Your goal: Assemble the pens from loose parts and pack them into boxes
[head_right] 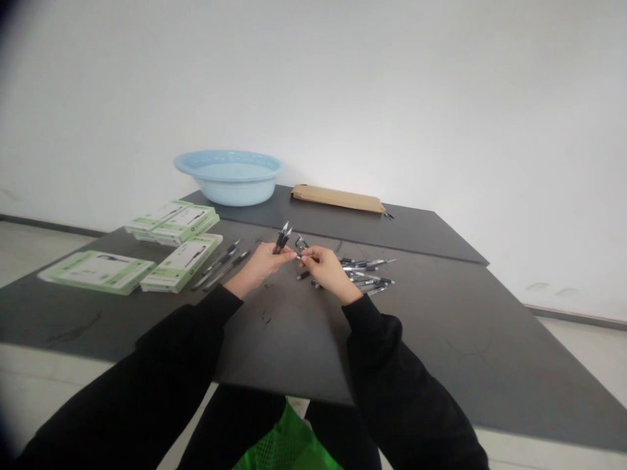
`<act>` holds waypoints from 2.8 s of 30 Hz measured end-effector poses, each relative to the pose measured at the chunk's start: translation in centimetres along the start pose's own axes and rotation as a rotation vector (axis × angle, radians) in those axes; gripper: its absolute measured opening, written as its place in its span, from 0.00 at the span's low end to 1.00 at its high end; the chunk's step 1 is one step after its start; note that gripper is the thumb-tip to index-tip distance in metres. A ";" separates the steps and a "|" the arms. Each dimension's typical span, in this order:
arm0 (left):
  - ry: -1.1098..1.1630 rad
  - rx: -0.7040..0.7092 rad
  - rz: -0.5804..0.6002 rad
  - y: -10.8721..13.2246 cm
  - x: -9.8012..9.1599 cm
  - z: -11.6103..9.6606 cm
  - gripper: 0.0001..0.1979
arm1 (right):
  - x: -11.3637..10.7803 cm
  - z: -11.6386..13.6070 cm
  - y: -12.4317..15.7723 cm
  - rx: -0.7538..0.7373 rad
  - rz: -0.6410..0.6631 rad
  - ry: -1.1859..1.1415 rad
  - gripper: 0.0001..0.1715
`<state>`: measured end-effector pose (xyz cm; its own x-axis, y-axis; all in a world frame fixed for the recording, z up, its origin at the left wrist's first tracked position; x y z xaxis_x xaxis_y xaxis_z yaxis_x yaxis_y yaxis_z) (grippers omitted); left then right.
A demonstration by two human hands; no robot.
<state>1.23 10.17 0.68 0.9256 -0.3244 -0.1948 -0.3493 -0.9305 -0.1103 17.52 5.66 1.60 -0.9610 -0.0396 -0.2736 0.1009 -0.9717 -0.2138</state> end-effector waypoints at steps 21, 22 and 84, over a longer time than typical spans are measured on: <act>-0.154 -0.025 0.228 -0.1 -0.1 0.8 0.17 | -3.4 -0.5 -0.7 -0.096 -0.284 0.083 0.14; -0.069 -0.058 0.298 0.2 -0.1 0.5 0.18 | -3.6 -0.2 -0.6 -0.105 -0.303 0.059 0.15; 0.058 -0.140 0.052 -0.7 -6.6 -0.8 0.14 | 0.9 -1.5 -12.0 0.200 0.021 0.922 0.17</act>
<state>-4.56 12.85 2.79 0.9151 -0.3780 -0.1400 -0.3769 -0.9256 0.0357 15.85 17.59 2.51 -0.3687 0.0593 -0.9277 -0.0120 -0.9982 -0.0591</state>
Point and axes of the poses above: each hand's wrist, its own y-axis away from the middle knuckle, its own x-axis out of the palm, z = x × y, the point moved 2 cm from there along -y, towards the middle knuckle, and after that the axes turned 6 degrees about -y, right-handed, at the moved point
